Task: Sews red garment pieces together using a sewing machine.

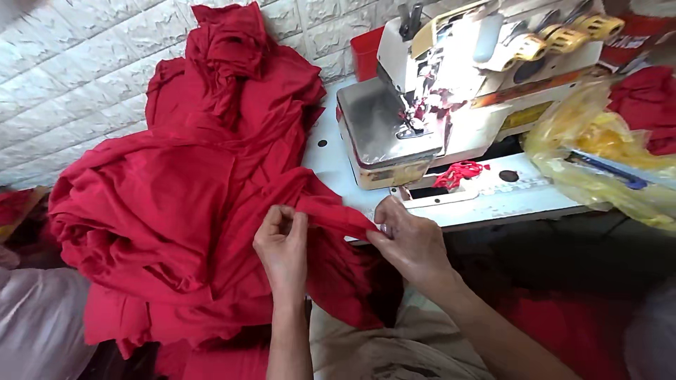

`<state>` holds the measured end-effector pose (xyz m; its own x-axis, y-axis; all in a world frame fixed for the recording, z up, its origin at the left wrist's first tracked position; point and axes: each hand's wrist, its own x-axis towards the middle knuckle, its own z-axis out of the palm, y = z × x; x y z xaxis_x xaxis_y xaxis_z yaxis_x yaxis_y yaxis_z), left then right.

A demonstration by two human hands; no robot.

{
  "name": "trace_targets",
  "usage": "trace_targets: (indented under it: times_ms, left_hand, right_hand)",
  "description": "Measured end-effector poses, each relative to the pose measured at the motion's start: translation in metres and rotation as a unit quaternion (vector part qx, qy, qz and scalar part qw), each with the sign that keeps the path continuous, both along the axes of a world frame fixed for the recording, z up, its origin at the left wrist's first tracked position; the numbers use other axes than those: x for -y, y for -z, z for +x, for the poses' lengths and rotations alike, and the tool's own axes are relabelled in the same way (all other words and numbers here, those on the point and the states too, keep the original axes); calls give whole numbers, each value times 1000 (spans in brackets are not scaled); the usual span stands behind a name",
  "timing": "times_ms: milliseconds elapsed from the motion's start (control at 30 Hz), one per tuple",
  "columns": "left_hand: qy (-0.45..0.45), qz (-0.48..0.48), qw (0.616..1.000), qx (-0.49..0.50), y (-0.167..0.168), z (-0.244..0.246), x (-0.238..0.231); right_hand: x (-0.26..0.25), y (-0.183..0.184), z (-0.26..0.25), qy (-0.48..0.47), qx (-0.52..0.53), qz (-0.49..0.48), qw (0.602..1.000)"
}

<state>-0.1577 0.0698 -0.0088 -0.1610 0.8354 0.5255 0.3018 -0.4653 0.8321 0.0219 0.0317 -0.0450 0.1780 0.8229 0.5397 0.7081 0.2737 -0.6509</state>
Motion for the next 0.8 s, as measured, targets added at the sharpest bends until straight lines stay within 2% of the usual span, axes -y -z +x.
trace_targets:
  times_ms: [33, 67, 100, 133, 167, 200, 233, 300, 367, 433, 500, 567, 633, 733, 800]
  left_hand:
    - [90, -55, 988, 112, -1, -1, 0]
    - [167, -109, 958, 207, -1, -2, 0]
    - [225, -145, 925, 270, 1, -3, -2]
    - [269, -166, 900, 300, 2, -6, -3]
    - [298, -175, 888, 304, 2, -9, -3]
    - [314, -170, 890, 283, 0, -12, -2]
    - [316, -153, 905, 241, -1, -15, -1]
    - [280, -99, 949, 110, 0, -19, 1]
    - [137, -45, 982, -125, 7, -16, 3]
    - [8, 2, 954, -300, 25, -8, 1]
    - [-58, 62, 918, -389, 40, -4, -5]
    - [-63, 93, 910, -400, 41, -6, -5]
    - [-37, 108, 922, -370, 32, -9, -2]
    - [5, 130, 939, -319, 14, -10, 3]
    - [23, 149, 944, -294, 6, -14, 6]
  right_hand:
    - [-2, 4, 4, -38, -98, -33, 994]
    - [-5, 8, 8, -102, -216, -45, 970]
    - [-8, 12, 10, -180, -338, -41, 923]
    - [-10, 16, 12, -245, -431, -36, 868]
    - [-12, 20, 14, -286, -477, -35, 830]
    - [-14, 22, 16, -306, -478, -34, 823]
    - [-16, 24, 21, -314, -449, -28, 836]
    - [-21, 24, 28, -277, -339, -3, 899]
    - [-26, 27, 30, -171, -148, 18, 974]
    - [-28, 35, 26, -60, 12, 14, 998]
    - [-29, 38, 20, 5, 81, 10, 997]
    - [-26, 35, 16, 12, 56, -2, 998]
    - [-20, 31, 20, -13, -5, 3, 1000]
    - [-12, 22, 50, -13, -64, 85, 994]
    - [-5, 10, 82, 33, -68, 111, 991]
